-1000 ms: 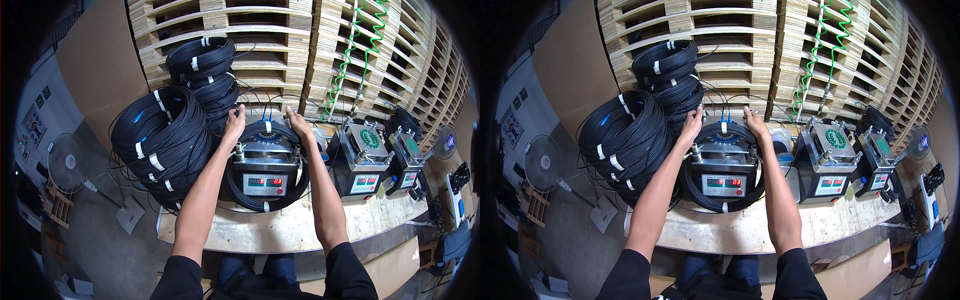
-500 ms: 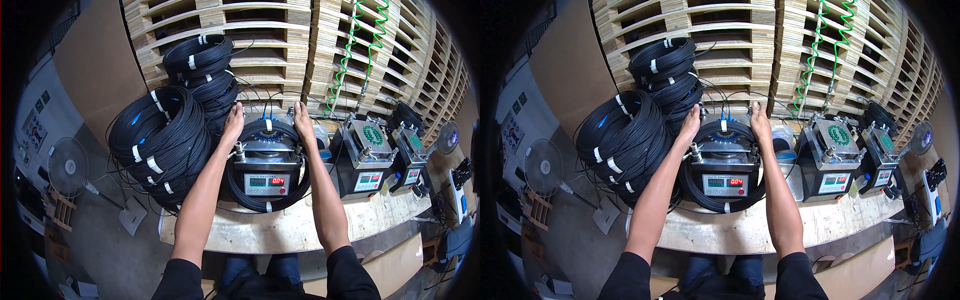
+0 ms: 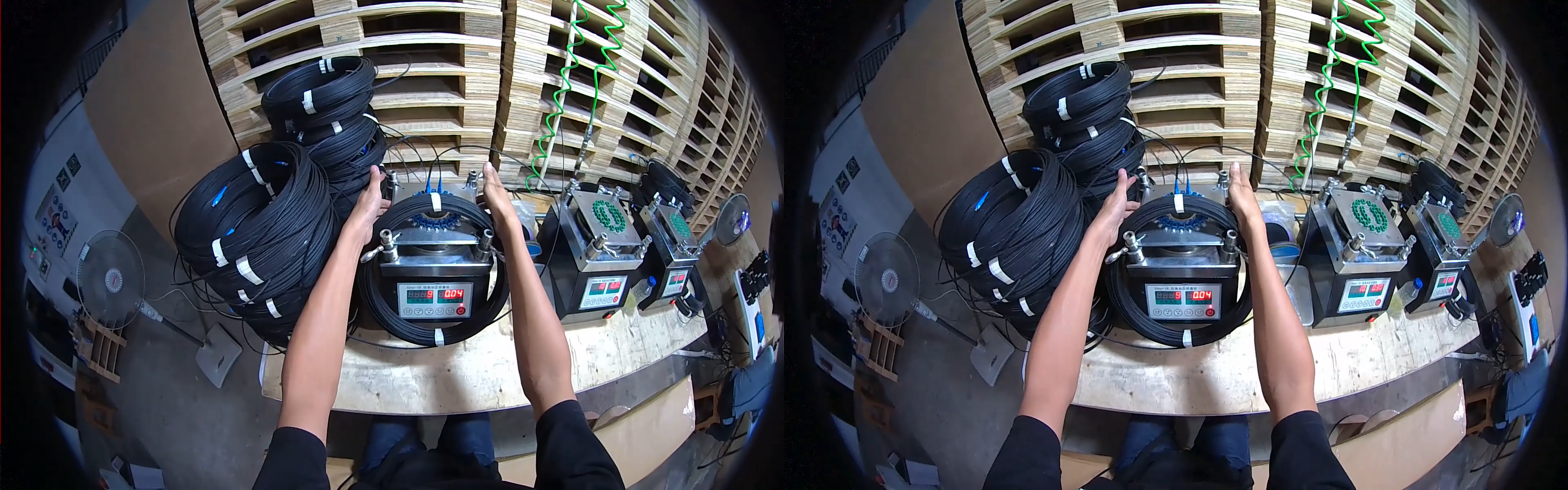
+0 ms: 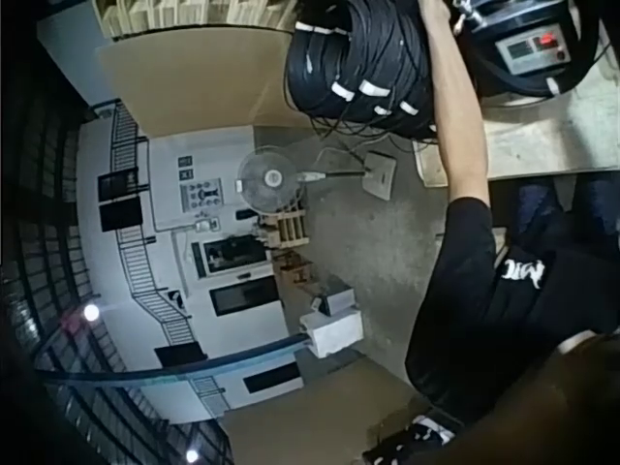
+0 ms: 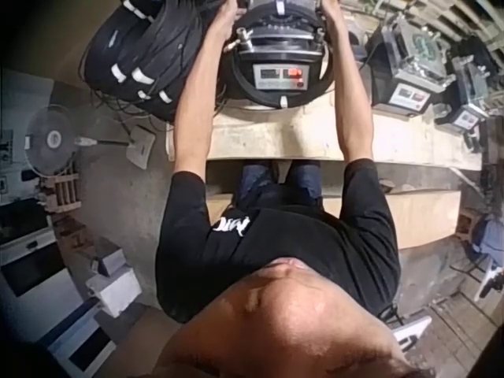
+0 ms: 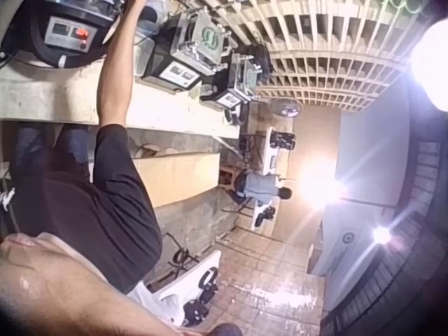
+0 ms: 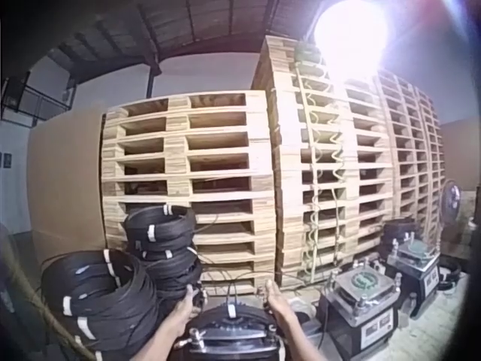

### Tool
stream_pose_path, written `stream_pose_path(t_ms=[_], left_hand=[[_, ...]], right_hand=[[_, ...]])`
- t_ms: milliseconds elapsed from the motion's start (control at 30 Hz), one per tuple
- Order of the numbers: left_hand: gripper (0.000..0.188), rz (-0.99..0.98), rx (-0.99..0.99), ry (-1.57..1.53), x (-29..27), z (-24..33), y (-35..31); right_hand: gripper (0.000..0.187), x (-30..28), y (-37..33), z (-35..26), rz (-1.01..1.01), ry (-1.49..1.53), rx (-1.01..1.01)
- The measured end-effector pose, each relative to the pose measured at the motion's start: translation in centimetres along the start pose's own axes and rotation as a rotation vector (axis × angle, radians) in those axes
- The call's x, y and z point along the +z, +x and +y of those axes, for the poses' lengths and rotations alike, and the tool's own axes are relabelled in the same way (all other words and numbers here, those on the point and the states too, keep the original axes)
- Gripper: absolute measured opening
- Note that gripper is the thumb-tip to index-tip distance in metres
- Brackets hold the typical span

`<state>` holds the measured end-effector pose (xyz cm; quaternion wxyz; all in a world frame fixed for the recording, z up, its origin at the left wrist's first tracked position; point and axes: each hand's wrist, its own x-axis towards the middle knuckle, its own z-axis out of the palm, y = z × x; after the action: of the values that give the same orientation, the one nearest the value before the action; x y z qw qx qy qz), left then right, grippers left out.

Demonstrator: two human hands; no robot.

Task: The recorder uses a specialized industrial machine to polish the connectors of fiber optic or electrical cable coils.

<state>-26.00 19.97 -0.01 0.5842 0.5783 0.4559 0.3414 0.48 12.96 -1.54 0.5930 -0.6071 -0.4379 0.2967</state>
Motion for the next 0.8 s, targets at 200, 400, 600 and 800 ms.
stream_pose_path(t_ms=[200,400,600,800], left_hand=[[0.097,0.113,0.007,0.126,1.0,0.5,1.5],[0.098,0.119,0.015,0.023,0.4,-0.2,1.8],[0.099,0.055,0.062,0.048,0.3,-0.2,1.0],[0.099,0.08,0.031,0.136,0.6,0.1,1.4]], right_hand=[[0.079,0.4,0.9,0.2,-0.101,-0.006,0.025],[0.085,0.7,1.2,0.3,-0.141,0.027,0.035],[0.082,0.1,1.1,0.0,-0.133,0.002,0.252],[0.084,-0.5,2.0,1.6,-0.104,-0.077,0.115]])
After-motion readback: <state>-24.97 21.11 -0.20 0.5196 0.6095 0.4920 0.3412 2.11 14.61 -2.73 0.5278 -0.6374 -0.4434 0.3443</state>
